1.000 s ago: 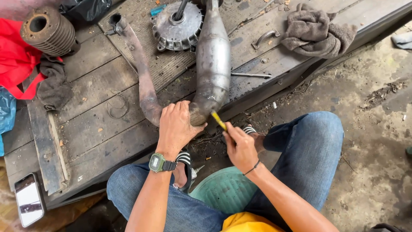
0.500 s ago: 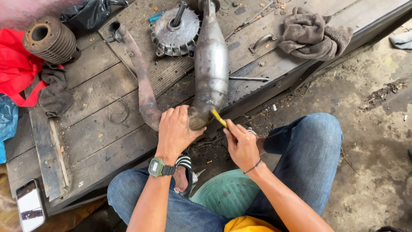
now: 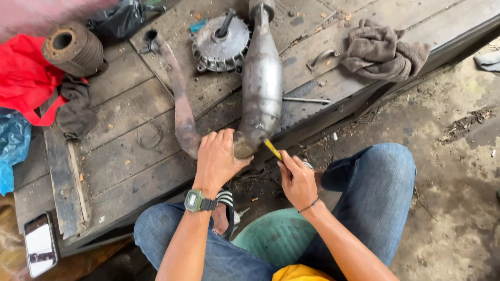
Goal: The person scrubs a curved metal exhaust pipe with a yellow-handled wire brush while sitting on a low stool. They rotate the pipe to clean different sections of the surface, removing rust and grime.
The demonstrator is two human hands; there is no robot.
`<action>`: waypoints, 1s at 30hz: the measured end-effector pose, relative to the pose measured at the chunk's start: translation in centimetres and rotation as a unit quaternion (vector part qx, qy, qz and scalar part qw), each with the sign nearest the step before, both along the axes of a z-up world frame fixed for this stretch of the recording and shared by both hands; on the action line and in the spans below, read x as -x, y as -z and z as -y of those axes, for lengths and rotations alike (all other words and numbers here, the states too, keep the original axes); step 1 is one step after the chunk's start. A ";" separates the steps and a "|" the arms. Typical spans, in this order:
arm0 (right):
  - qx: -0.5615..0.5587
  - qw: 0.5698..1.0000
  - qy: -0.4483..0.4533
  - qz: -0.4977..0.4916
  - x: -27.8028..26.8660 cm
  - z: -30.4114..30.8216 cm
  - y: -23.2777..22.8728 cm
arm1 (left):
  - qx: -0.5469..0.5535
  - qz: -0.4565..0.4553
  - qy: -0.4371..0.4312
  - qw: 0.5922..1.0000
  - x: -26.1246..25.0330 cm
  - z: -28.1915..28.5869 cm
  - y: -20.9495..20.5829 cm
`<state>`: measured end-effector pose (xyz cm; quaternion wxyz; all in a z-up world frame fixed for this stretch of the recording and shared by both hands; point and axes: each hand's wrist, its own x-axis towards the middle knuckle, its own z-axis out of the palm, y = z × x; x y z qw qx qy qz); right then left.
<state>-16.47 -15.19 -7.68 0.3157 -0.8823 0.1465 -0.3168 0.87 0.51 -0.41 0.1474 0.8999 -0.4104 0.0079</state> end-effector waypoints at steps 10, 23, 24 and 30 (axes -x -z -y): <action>-0.009 0.999 0.024 0.028 -0.2 -1.3 0.7 | -0.010 -0.006 -0.003 1.000 0.6 -0.6 -0.5; -0.025 0.997 -0.039 0.060 -2.2 -1.0 0.5 | -0.024 -0.005 0.000 1.000 0.0 0.0 -0.9; -0.038 0.995 -0.042 0.076 -2.6 -1.2 0.7 | -0.020 0.009 0.000 1.000 -0.1 0.0 -0.9; -0.062 0.990 -0.058 0.113 -2.0 -0.8 4.3 | -0.007 -0.008 0.000 1.000 0.0 0.1 -1.6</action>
